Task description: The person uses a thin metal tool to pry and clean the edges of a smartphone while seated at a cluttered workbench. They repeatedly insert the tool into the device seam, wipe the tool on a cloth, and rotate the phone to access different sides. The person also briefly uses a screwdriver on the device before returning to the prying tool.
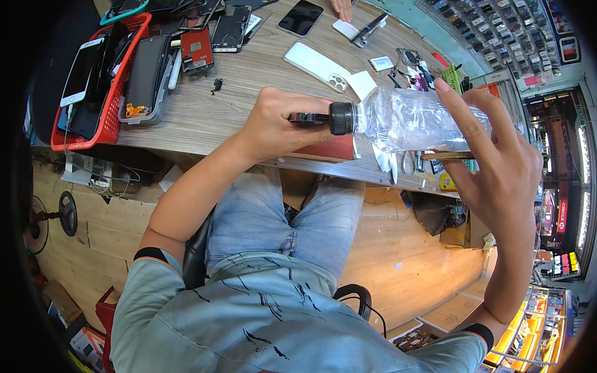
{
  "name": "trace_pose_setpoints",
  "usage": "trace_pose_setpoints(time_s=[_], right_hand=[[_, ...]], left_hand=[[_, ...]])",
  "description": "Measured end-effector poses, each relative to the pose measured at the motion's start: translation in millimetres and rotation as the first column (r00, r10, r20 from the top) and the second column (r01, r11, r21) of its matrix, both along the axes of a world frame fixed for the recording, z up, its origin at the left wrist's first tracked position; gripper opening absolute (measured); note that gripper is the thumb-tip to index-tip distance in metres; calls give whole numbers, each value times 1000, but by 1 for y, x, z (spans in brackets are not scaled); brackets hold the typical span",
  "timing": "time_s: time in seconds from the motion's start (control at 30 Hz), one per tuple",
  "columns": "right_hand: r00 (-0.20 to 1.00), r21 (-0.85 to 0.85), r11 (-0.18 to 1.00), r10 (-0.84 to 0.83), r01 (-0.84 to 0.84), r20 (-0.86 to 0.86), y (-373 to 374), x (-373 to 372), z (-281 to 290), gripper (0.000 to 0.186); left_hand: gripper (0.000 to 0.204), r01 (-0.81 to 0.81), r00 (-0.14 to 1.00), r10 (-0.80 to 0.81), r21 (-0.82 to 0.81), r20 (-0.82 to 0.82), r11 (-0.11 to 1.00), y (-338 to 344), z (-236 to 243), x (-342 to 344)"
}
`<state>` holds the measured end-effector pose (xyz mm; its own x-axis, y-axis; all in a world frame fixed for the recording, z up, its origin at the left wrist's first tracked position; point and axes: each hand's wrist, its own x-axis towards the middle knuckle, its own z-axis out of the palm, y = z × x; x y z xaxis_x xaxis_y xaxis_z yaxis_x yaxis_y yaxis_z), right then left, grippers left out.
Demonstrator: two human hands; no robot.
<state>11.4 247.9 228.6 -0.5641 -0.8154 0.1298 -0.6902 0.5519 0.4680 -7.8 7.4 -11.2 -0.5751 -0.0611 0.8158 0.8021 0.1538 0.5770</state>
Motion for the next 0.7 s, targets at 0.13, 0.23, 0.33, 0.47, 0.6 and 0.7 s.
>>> trace_pose_setpoints(time_s=[0.13,0.23,0.33,0.47,0.6,0.7], right_hand=[[1000,-1,1000,-10,10,-9,3,0,-1,82],[997,-16,998,52,-52,-55,2,-2,-3,88],[994,-33,996,79,-82,-78,4,-4,-4,89],[994,-72,994,76,-82,-82,11,-7,-4,86],[998,-79,996,45,-49,-52,12,-8,-7,83],[997,-109,992,64,-69,-40,12,-11,-9,81]], left_hand=[[21,25,999,-24,-16,38,1000,0,3,2],[21,22,999,-22,-26,30,999,-1,7,3],[21,8,1000,-8,-22,1,1000,0,3,0],[25,27,1000,-27,-91,7,995,-3,1,0],[25,39,999,-38,-94,16,995,-4,3,1],[24,50,999,-48,-81,20,995,-3,2,0]])
